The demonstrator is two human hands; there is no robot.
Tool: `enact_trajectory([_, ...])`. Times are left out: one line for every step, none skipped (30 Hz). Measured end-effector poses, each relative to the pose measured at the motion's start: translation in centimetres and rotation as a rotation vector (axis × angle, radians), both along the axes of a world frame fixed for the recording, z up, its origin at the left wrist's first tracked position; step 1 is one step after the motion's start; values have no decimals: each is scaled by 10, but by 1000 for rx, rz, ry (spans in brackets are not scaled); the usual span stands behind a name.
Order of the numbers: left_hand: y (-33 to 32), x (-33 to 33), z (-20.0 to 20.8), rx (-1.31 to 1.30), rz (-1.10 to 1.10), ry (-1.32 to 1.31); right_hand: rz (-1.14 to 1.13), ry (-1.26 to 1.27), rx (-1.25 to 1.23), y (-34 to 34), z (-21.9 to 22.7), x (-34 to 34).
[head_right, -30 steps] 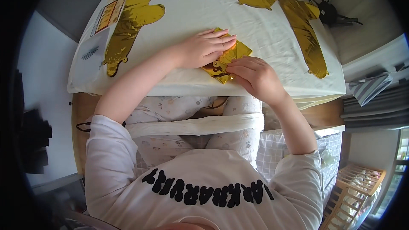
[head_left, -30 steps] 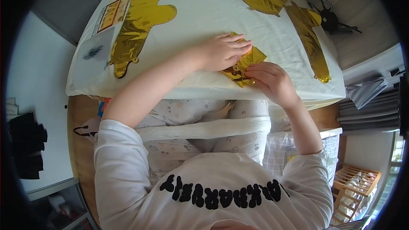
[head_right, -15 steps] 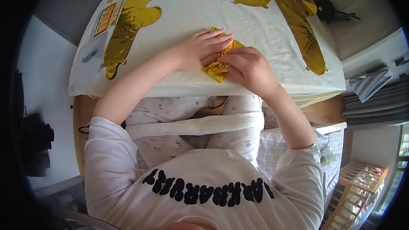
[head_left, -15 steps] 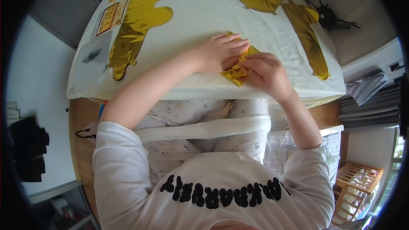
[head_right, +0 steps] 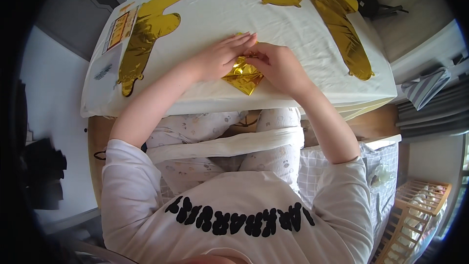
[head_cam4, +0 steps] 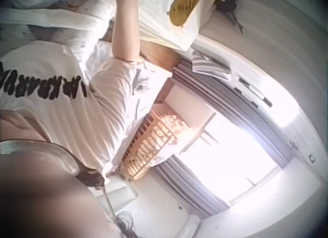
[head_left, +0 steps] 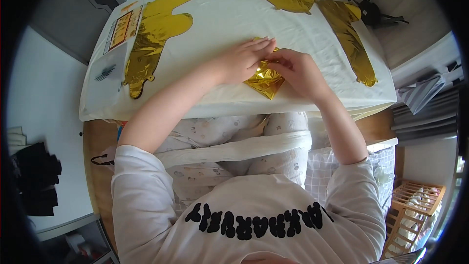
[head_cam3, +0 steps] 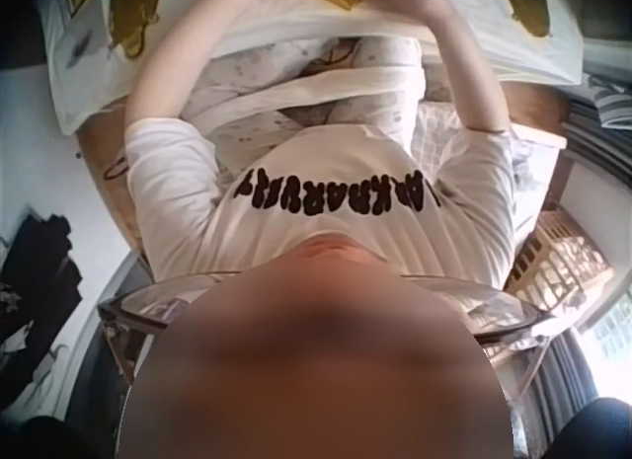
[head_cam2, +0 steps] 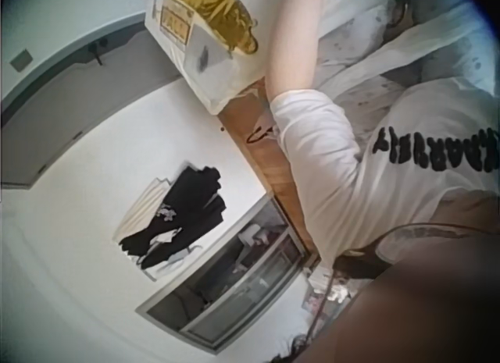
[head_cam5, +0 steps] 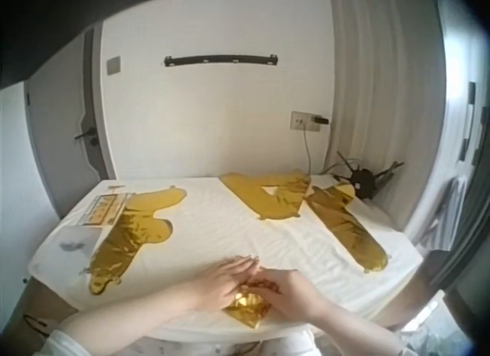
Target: Folding gold foil character balloons and placing them into clear plastic packaging sleeves with paper inserts.
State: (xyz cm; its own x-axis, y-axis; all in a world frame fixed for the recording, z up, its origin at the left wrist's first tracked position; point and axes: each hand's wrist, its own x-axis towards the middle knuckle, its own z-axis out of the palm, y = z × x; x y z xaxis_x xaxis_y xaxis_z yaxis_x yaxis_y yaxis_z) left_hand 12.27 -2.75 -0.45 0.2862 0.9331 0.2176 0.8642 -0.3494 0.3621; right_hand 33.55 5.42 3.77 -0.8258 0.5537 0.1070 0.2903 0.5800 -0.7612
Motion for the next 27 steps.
enact_trajectory([0, -1, 0, 21, -19, -7, -2, 3, -3, 0, 2, 0])
enact_trajectory([-1, -3, 1, 41, -36, -13, 13, -9, -19, 0, 6, -2])
enact_trajectory([-1, -4, 1, 38, -35, -8, 29, -21, -36, 0, 8, -3])
enact_trajectory([-1, -6, 1, 56, -7, -80, 31, -15, -39, 2, 8, -5])
enact_trajectory([-2, -7, 3, 75, 20, -152, 41, -64, -47, 5, 8, -7])
enact_trajectory([-4, -9, 5, 73, 22, -144, 53, -113, -54, 7, 8, -9])
enact_trajectory([-8, -12, 7, 55, 75, -316, 56, -105, -56, 6, 8, -9])
enact_trajectory([-12, -15, 9, 38, 130, -490, 71, -87, -86, 6, 8, -10])
enact_trajectory([-18, -14, 18, 35, 127, -484, 81, -70, -115, 8, 7, -9])
enact_trajectory([-27, -12, 26, 62, 193, -417, 79, -64, -118, 10, 6, -9])
enact_trajectory([-40, -9, 33, 91, 263, -347, 79, -71, -136, 11, 7, -9])
enact_trajectory([-51, -7, 34, 88, 262, -341, 77, -80, -155, 13, 6, -9])
enact_trajectory([-63, -3, 34, 178, 243, -245, 75, -76, -157, 13, 7, -9])
enact_trajectory([-77, 1, 34, 267, 233, -144, 77, -105, -152, 12, 10, -12])
enact_trajectory([-87, 7, 31, 316, 237, -83, 69, -138, -146, 12, 11, -12])
enact_trajectory([-96, 13, 28, 315, 235, -82, 68, -136, -147, 13, 9, -12])
enact_trajectory([-104, 18, 26, 334, 237, -6, 85, -110, -140, 14, 7, -12])
enact_trajectory([-109, 21, 24, 354, 239, 70, 100, -85, -132, 15, 5, -12])
enact_trajectory([-112, 21, 21, 348, 226, 70, 99, -86, -132, 15, 5, -13])
enact_trajectory([-114, 22, 18, 348, 228, 69, 91, -103, -143, 15, 6, -14])
enact_trajectory([-117, 22, 15, 324, 242, 46, 83, -120, -153, 15, 7, -15])
enact_trajectory([-118, 22, 12, 301, 255, 22, 84, -122, -151, 16, 5, -15])
enact_trajectory([-118, 22, 10, 303, 255, 19, 99, -89, -151, 17, 2, -16])
enact_trajectory([-119, 22, 9, 329, 237, 39, 113, -56, -151, 18, 1, -17])
enact_trajectory([-119, 21, 8, 357, 220, 59, 112, -58, -148, 18, 2, -16])
enact_trajectory([-118, 20, 7, 360, 220, 57, 95, -102, -144, 16, 6, -17])
enact_trajectory([-118, 19, 6, 342, 203, 83, 78, -146, -140, 16, 8, -18])
